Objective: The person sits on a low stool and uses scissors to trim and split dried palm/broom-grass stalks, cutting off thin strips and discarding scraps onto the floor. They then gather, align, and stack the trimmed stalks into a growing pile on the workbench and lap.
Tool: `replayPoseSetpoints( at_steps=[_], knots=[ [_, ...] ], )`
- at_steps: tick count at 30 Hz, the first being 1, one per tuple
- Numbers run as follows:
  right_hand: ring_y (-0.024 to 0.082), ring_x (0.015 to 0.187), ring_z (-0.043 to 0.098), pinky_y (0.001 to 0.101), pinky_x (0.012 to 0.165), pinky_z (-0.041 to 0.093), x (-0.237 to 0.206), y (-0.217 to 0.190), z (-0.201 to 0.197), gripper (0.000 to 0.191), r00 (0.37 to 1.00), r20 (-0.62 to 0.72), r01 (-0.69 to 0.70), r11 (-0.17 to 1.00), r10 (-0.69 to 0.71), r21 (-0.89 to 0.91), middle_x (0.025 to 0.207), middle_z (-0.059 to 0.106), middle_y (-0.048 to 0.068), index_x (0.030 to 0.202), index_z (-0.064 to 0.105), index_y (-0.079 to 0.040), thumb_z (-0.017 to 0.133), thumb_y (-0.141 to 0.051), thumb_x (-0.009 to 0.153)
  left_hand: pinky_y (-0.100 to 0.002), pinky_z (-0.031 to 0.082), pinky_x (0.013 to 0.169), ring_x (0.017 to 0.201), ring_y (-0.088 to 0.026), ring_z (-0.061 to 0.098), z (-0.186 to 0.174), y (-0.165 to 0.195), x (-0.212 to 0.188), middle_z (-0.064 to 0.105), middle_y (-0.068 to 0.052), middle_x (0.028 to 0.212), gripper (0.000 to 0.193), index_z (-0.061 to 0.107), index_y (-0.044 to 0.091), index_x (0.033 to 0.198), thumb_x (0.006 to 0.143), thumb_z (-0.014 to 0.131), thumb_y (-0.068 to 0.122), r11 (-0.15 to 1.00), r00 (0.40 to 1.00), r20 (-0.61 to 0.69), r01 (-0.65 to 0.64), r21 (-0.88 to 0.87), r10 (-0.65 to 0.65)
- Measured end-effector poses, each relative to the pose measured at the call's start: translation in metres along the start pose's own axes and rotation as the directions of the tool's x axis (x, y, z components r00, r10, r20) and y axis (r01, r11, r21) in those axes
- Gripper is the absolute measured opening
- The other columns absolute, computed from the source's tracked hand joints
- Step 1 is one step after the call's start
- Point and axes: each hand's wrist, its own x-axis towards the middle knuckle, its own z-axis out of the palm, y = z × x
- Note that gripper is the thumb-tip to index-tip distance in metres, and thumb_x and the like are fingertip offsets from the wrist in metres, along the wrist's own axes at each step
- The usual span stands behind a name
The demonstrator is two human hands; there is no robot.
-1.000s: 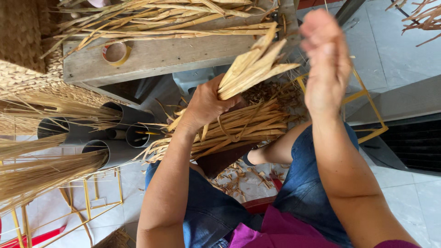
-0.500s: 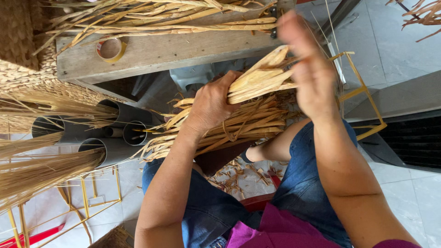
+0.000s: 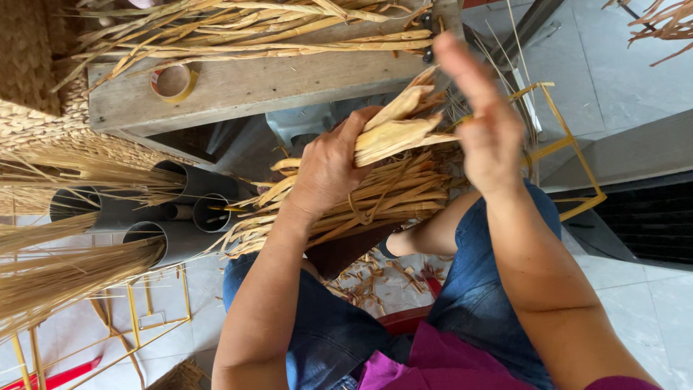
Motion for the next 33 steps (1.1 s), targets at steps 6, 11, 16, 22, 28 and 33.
replayPoseSetpoints(
  at_steps=[6, 11, 16, 22, 28, 33],
  knots=[
    [0.021, 0.156, 0.039, 0.0376, 0.133, 0.028, 0.003, -0.002, 0.006, 0.067, 0.997, -0.046, -0.064, 0.992, 0.069, 0.113, 0.164, 0.044, 0.009, 0.161, 0.044, -0.009, 0.034, -0.057, 0.117, -0.037, 0.054, 0.095, 0.105, -0.03, 0.071, -0.003, -0.013, 0.002, 0.073, -0.01, 0.108, 0.058, 0.058, 0.01, 0.128, 0.075, 0.082, 0.004, 0.942, 0.984, 0.176, 0.07, -0.329, -0.012],
    [0.022, 0.148, 0.052, 0.0411, 0.13, 0.04, -0.001, -0.009, 0.009, 0.07, 0.985, 0.031, -0.172, 0.973, 0.169, 0.153, 0.162, 0.046, 0.011, 0.16, 0.042, -0.005, 0.034, -0.059, 0.115, -0.044, 0.037, 0.119, 0.112, -0.027, 0.068, 0.0, -0.021, 0.002, 0.072, -0.011, 0.114, 0.055, 0.061, 0.004, 0.129, 0.079, 0.084, 0.001, 0.929, 0.97, 0.133, -0.15, -0.339, 0.205],
    [0.025, 0.152, 0.046, 0.0418, 0.129, 0.041, 0.0, -0.006, 0.007, 0.063, 1.0, 0.011, -0.009, 0.985, 0.008, 0.171, 0.163, 0.043, 0.01, 0.159, 0.044, -0.009, 0.04, -0.054, 0.116, -0.036, 0.056, 0.096, 0.106, -0.024, 0.074, 0.006, -0.017, 0.003, 0.076, -0.009, 0.111, 0.054, 0.06, 0.008, 0.129, 0.08, 0.084, 0.009, 0.912, 0.975, 0.224, 0.101, -0.397, -0.011],
    [0.022, 0.153, 0.046, 0.0383, 0.13, 0.035, -0.005, -0.008, 0.008, 0.062, 0.999, 0.02, -0.041, 0.992, 0.039, 0.122, 0.164, 0.047, 0.008, 0.158, 0.047, -0.009, 0.043, -0.052, 0.113, -0.039, 0.056, 0.087, 0.101, -0.031, 0.074, 0.005, -0.016, 0.002, 0.075, -0.013, 0.109, 0.06, 0.059, 0.009, 0.13, 0.076, 0.086, 0.011, 0.95, 0.985, 0.166, 0.103, -0.294, -0.056],
    [0.026, 0.161, 0.035, 0.0423, 0.134, 0.02, 0.009, -0.022, 0.012, 0.062, 0.977, 0.196, -0.032, 0.971, 0.08, -0.237, 0.168, 0.044, 0.008, 0.16, 0.049, -0.011, 0.058, -0.046, 0.11, -0.046, 0.056, 0.083, 0.1, -0.038, 0.071, 0.014, -0.019, 0.003, 0.075, -0.017, 0.103, 0.056, 0.058, 0.011, 0.128, 0.078, 0.082, 0.011, 0.99, 0.985, 0.157, 0.084, -0.116, -0.065],
    [0.036, 0.158, 0.028, 0.0574, 0.128, 0.008, 0.024, -0.069, 0.003, 0.082, 0.944, 0.327, 0.17, 0.77, 0.053, -0.615, 0.165, 0.045, 0.014, 0.159, 0.049, -0.009, 0.081, -0.045, 0.093, -0.05, 0.054, 0.08, 0.099, -0.042, 0.069, 0.01, -0.027, 0.001, 0.074, -0.02, 0.101, 0.054, 0.058, 0.01, 0.127, 0.079, 0.082, 0.014, 0.992, 0.991, 0.105, 0.096, -0.079, -0.088]
  ],
)
